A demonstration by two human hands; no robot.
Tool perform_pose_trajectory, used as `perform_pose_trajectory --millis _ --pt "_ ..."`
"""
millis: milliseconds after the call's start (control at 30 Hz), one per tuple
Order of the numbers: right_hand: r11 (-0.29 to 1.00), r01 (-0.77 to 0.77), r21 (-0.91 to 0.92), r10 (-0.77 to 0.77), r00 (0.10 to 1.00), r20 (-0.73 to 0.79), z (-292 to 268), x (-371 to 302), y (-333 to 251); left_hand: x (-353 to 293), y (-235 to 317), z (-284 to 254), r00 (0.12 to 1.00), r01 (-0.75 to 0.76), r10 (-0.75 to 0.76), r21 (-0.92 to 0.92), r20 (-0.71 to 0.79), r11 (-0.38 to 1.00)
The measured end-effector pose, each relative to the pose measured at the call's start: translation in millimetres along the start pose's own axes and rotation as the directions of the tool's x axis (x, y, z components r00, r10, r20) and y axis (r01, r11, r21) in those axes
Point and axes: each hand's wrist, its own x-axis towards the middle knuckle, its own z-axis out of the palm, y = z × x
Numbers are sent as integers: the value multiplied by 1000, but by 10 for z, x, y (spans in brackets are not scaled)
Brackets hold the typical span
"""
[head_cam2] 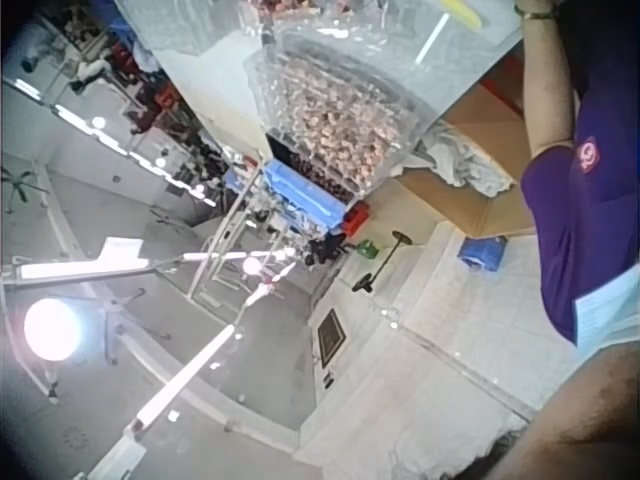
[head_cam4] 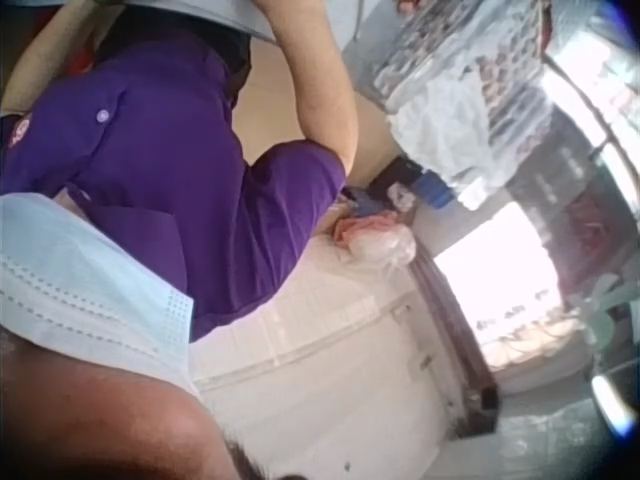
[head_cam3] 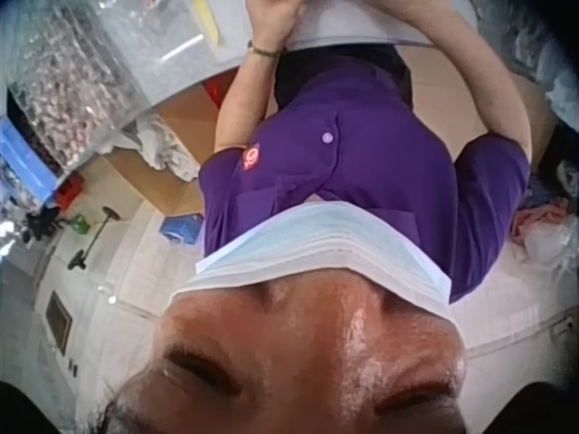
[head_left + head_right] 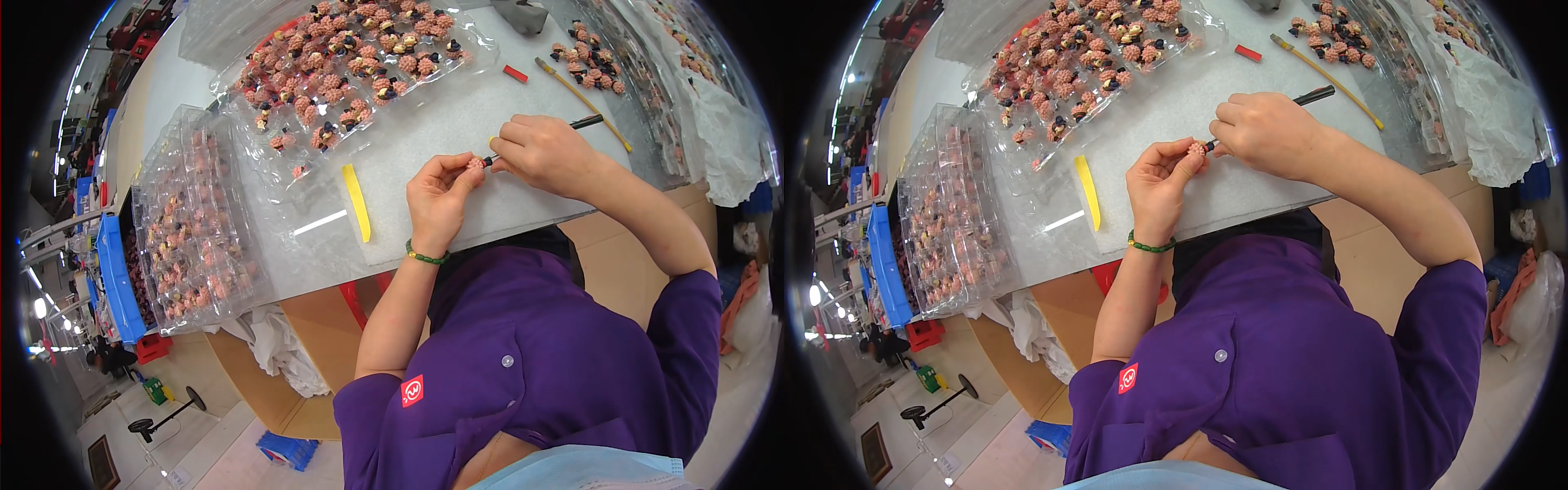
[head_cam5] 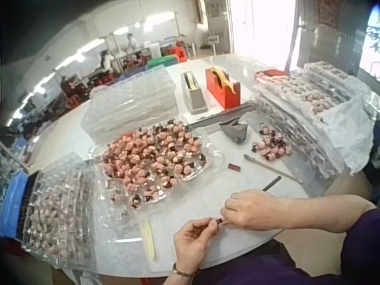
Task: Assembling small plastic toy components at a factory workbench.
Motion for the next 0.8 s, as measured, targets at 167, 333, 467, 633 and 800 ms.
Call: perform_pose_trajectory --millis 167,333,467,633,800 --pt "999 28 -37 -29 999 -26 14 4 -9 5 -10 -1 1000 -6 6 -20 -5 1000" --pt "996 62 -57 -63 998 -18 1 2 -3 9 1 2 1000 5 -5 -23 -8 1000" --pt "995 90 -49 -93 993 -68 39 -9 25 8 8 5 1000 18 -18 -10 -13 1000" --pt "990 105 -90 -108 994 -19 42 -32 22 15 12 1 999 29 -30 -27 -19 999" --pt "995 75 -71 -79 995 -61 28 -25 3 16 13 2 1000 15 -16 -15 -21 1000"
